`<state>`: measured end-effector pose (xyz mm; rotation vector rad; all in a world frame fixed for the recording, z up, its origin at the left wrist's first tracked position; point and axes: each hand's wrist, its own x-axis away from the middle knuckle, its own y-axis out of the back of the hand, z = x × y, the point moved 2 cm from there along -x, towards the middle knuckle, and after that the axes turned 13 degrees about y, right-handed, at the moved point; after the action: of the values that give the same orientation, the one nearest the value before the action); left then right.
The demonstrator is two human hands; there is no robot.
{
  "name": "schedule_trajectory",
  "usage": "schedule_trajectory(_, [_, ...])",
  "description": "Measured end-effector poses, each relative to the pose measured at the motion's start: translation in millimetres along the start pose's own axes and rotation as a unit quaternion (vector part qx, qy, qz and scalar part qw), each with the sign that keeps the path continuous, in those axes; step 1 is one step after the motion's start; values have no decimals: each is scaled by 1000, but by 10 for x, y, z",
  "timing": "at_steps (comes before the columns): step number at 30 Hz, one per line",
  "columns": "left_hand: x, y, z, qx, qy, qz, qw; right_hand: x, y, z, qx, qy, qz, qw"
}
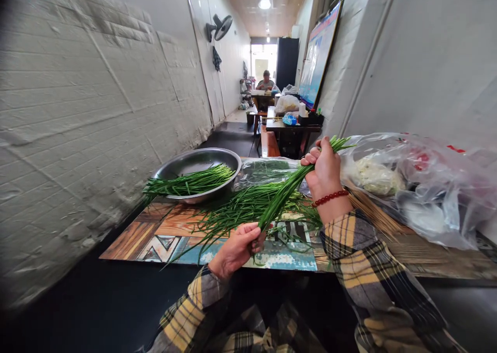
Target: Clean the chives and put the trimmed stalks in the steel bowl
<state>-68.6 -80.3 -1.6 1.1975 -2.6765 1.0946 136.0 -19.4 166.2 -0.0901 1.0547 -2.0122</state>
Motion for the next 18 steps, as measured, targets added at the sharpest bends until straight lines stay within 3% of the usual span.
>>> schedule_trajectory(5, [-15, 18, 0, -84, 6, -13, 996, 3, -26, 31, -5, 4, -1, 1000])
schedule_trajectory(11, [19, 56, -22, -58, -1, -23, 998, 12, -52, 62, 9, 17, -6, 1000])
schedule_trajectory(18, [-52, 77, -1, -61, 21, -102, 993, 105, -167, 82, 15, 39, 10, 999])
